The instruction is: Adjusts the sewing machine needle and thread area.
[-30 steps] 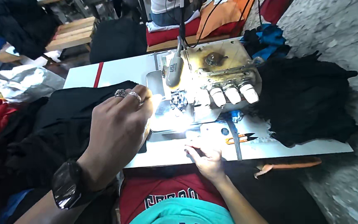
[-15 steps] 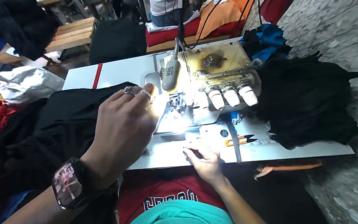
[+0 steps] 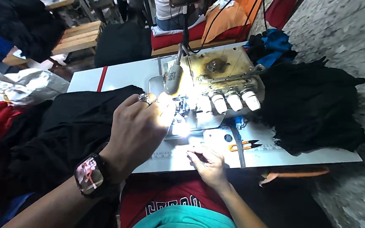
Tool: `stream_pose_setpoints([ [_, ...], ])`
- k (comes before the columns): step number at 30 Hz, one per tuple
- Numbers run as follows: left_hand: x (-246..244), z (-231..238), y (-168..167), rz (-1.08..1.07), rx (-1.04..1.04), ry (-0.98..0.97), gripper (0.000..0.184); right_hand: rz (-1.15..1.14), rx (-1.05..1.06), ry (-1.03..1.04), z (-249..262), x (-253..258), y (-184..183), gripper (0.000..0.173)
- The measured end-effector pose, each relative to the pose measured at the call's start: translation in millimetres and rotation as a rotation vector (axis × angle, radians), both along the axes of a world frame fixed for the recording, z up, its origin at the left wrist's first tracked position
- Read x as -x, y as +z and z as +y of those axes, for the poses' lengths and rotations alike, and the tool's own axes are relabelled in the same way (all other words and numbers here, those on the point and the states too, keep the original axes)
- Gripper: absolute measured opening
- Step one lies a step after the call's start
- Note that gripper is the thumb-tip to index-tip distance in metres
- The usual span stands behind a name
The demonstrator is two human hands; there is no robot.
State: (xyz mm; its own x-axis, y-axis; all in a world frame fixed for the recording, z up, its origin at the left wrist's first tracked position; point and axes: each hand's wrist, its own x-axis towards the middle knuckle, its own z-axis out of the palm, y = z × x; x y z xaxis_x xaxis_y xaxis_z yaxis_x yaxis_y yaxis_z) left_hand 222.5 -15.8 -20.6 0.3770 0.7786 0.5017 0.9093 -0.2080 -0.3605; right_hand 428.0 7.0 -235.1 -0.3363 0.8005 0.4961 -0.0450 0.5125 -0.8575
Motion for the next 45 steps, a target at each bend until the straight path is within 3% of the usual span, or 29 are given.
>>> stream_pose_setpoints([
  [13, 5, -21, 1, -0.107, -0.05, 0.003, 0.019, -0.009, 0.035, 0.003, -2, 0, -1, 0.011],
  [18, -1, -40, 4, -0.373, 0.005, -0.01, 0.017, -0.037, -0.077, 0.043, 0, -3, 0, 0.011],
  [21, -14, -54, -20, -0.585, 0.09, -0.034, 0.016, -0.116, -0.199, 0.045, -7, -2, -7, 0.012],
  [24, -26, -55, -66, -0.768, 0.071, -0.085, 0.014, -0.09, -0.272, 0.045, -8, 1, -12, 0.011],
  [27, -20, -50, -102, -0.697, 0.038, -0.083, 0.016, -0.102, -0.307, 0.067, -9, 0, -11, 0.012],
  [30, -8, -46, -108, -0.621, 0.086, 0.043, 0.019, -0.122, -0.329, 0.073, -10, 0, -12, 0.014],
  [33, -5, -49, -96, -0.629, 0.071, 0.036, 0.017, -0.099, -0.3, 0.049, -9, 1, -9, 0.014],
  [36, -1, -52, -99, -0.639, 0.124, 0.04, 0.019, -0.038, -0.194, 0.038, -13, 3, 2, 0.015],
  [41, -1, -65, -82, -1.047, 0.11, 0.136, 0.019, 0.26, 0.128, 0.007, -24, -15, 51, 0.014],
  [45, -1, -67, -98, -1.327, 0.103, 0.097, 0.019, 0.38, 0.117, 0.074, -25, -40, 99, 0.019],
])
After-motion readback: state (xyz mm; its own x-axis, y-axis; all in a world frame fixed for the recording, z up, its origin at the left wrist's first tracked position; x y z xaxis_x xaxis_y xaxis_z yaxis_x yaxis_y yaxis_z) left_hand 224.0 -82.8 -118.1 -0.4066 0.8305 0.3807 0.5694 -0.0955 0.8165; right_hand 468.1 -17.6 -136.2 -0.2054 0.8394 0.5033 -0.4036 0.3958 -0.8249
